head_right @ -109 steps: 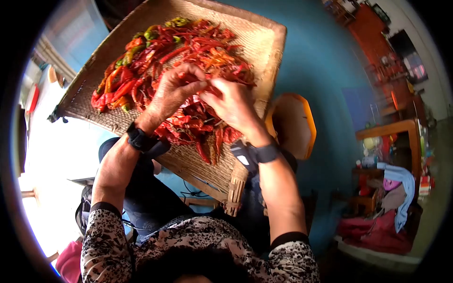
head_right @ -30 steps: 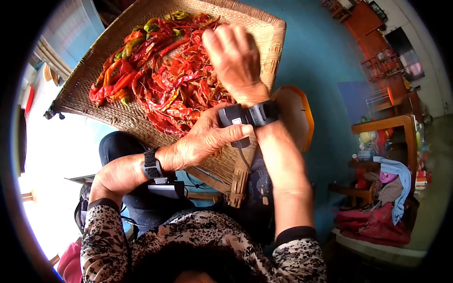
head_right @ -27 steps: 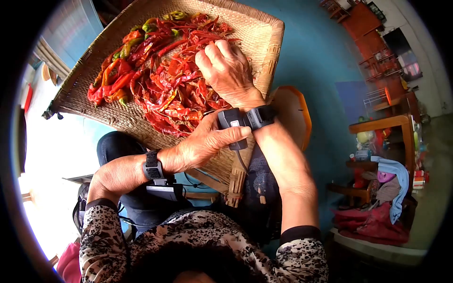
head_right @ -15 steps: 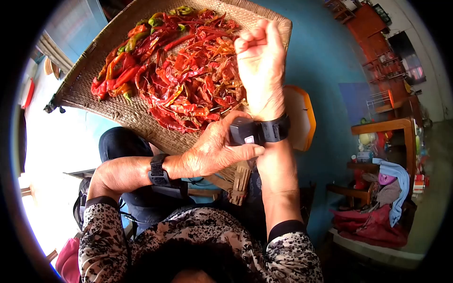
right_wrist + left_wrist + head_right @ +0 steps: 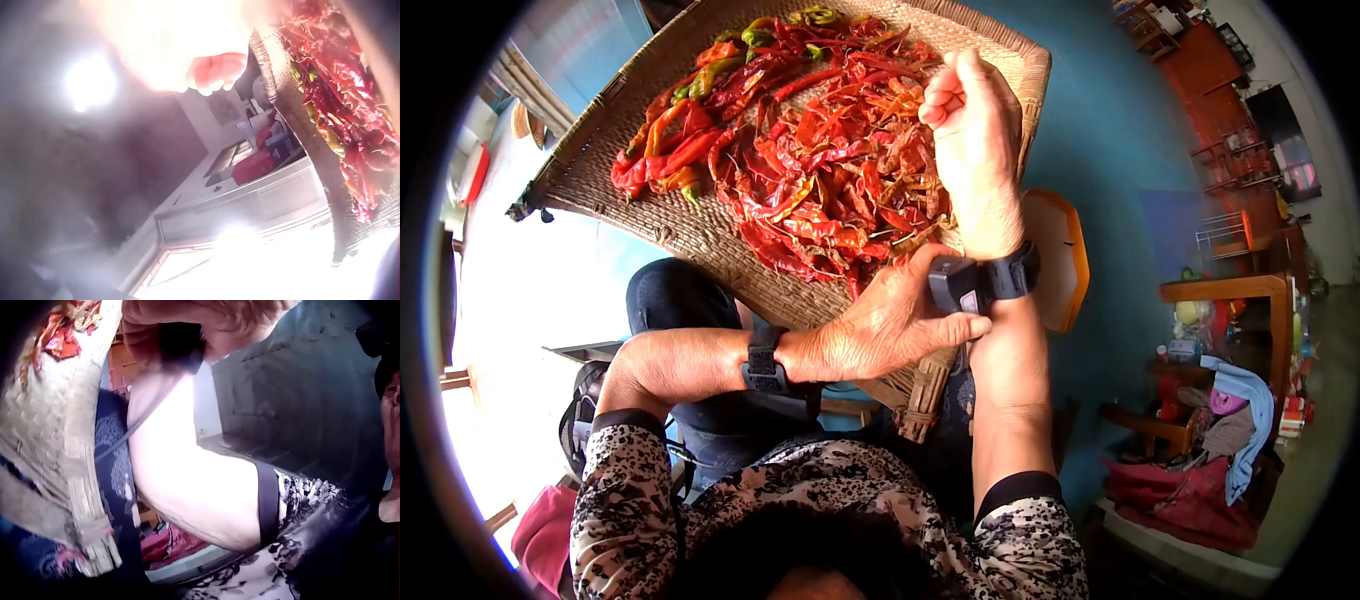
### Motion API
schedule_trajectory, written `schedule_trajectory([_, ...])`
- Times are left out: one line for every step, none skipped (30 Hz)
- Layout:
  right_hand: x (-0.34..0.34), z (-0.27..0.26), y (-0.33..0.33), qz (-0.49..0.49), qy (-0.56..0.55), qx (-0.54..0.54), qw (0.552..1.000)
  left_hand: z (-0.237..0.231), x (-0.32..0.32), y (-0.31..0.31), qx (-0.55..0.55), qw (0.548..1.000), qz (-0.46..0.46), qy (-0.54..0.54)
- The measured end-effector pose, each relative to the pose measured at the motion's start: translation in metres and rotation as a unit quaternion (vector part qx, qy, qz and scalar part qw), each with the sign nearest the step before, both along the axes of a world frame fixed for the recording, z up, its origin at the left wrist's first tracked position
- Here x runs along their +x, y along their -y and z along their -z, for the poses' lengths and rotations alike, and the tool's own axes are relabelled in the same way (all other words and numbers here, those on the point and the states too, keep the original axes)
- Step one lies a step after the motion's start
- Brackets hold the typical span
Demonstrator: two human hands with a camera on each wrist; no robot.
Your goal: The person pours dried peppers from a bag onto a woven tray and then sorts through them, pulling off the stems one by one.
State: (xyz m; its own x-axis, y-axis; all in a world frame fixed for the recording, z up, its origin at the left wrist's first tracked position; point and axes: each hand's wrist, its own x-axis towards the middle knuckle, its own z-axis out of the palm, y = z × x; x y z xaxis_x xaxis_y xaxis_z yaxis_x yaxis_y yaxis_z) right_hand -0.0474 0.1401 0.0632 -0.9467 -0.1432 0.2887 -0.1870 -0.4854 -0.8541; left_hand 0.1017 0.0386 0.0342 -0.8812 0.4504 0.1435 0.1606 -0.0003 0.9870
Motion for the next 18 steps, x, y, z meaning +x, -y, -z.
schedule_trajectory([-0.006, 0.003, -0.003, -0.063, 0.061, -0.102, 0.991, -0.003, -0.003, 0.001, -0.003, 1.0, 0.002, -0.004])
schedule_trajectory([-0.009, 0.007, -0.007, -0.094, 0.098, -0.156, 0.978, 0.002, -0.005, 0.001, -0.005, 1.0, 0.001, -0.005])
schedule_trajectory([-0.008, 0.009, -0.009, -0.084, 0.111, -0.186, 0.973, 0.008, -0.008, 0.001, 0.028, 0.998, 0.017, -0.051])
schedule_trajectory([-0.014, 0.014, -0.014, -0.044, 0.087, -0.127, 0.987, 0.011, -0.011, 0.0, 0.062, 0.993, 0.035, -0.095])
schedule_trajectory([-0.018, 0.019, -0.02, -0.002, 0.064, -0.067, 0.996, 0.016, -0.018, 0.003, 0.062, 0.993, 0.034, -0.093])
schedule_trajectory([-0.015, 0.018, -0.023, 0.037, 0.043, 0.024, 0.998, 0.015, -0.031, 0.011, 0.023, 0.992, 0.095, -0.074])
schedule_trajectory([-0.015, 0.022, -0.025, 0.055, 0.076, 0.072, 0.993, 0.011, -0.044, 0.021, -0.016, 0.986, 0.157, -0.054])
schedule_trajectory([-0.012, 0.024, -0.028, 0.044, 0.096, 0.105, 0.989, -0.007, -0.054, 0.035, -0.029, 0.987, 0.152, -0.039])
schedule_trajectory([-0.011, 0.025, -0.029, 0.032, 0.113, 0.138, 0.984, 0.003, -0.069, 0.037, -0.083, 0.99, 0.053, -0.103])
schedule_trajectory([-0.014, 0.031, -0.031, 0.032, 0.137, 0.141, 0.98, 0.008, -0.086, 0.04, -0.127, 0.977, -0.028, -0.169])
schedule_trajectory([-0.011, 0.028, -0.028, 0.039, 0.148, 0.128, 0.98, 0.017, -0.099, 0.04, -0.192, 0.937, -0.133, -0.26])
schedule_trajectory([-0.01, 0.025, -0.027, 0.037, 0.144, 0.125, 0.981, 0.021, -0.111, 0.039, -0.245, 0.918, -0.164, -0.266])
schedule_trajectory([-0.008, 0.023, -0.028, 0.035, 0.142, 0.123, 0.982, 0.026, -0.119, 0.038, -0.296, 0.895, -0.195, -0.271])
schedule_trajectory([-0.008, 0.023, -0.029, 0.036, 0.138, 0.122, 0.982, 0.037, -0.126, 0.035, -0.296, 0.894, -0.195, -0.274])
schedule_trajectory([-0.009, 0.023, -0.03, 0.036, 0.113, 0.163, 0.98, 0.042, -0.129, 0.033, -0.297, 0.89, -0.182, -0.294])
schedule_trajectory([-0.007, 0.024, -0.032, 0.037, 0.09, 0.202, 0.974, 0.047, -0.133, 0.032, -0.298, 0.886, -0.168, -0.312])
schedule_trajectory([-0.005, 0.025, -0.033, 0.052, 0.048, 0.272, 0.96, 0.052, -0.139, 0.033, -0.297, 0.886, -0.167, -0.315])
schedule_trajectory([-0.005, 0.027, -0.033, 0.073, 0.012, 0.348, 0.935, 0.045, -0.141, 0.037, -0.309, 0.903, -0.127, -0.27])
